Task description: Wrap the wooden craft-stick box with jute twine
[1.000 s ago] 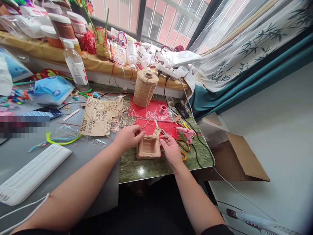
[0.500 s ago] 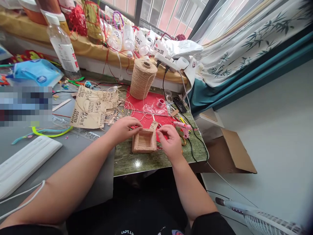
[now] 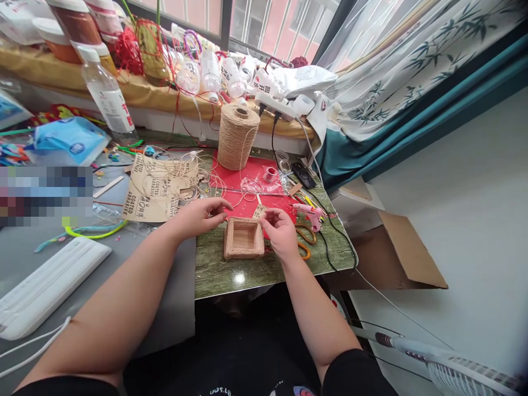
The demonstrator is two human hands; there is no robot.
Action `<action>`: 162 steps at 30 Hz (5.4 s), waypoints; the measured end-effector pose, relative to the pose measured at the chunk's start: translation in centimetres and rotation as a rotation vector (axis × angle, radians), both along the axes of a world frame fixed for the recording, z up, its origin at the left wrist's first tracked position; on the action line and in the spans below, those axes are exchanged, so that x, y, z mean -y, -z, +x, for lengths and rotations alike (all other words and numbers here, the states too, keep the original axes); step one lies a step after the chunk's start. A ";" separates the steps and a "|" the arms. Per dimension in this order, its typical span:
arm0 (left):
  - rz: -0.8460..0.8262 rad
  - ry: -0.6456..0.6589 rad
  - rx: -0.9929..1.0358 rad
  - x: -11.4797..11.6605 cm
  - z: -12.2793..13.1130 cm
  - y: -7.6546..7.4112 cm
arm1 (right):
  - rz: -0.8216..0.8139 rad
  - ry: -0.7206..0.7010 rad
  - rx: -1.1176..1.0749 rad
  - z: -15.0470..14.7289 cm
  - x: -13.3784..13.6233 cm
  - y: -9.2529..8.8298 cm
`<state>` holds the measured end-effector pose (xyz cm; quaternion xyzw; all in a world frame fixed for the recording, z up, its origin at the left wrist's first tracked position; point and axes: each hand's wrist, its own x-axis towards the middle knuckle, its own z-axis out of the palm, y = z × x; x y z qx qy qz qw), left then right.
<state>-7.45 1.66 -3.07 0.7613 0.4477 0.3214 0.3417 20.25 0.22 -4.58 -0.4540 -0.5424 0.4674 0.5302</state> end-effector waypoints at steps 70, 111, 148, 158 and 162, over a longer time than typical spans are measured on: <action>-0.219 0.086 -0.090 -0.8 -0.8 -0.6 | 0.079 -0.101 0.126 -0.1 0.5 2.7; -0.128 0.271 -0.111 2.8 2.0 -0.9 | 0.016 0.033 0.037 0.0 0.8 3.1; -0.319 0.187 0.539 0.9 1.4 -0.9 | 0.001 0.208 -0.197 0.1 -1.2 3.9; -0.640 0.042 1.300 1.1 2.3 -0.3 | -0.035 0.143 -0.304 0.0 -1.1 4.1; -0.758 0.043 1.375 0.4 2.4 0.1 | -0.026 0.126 -0.309 0.0 -1.2 4.2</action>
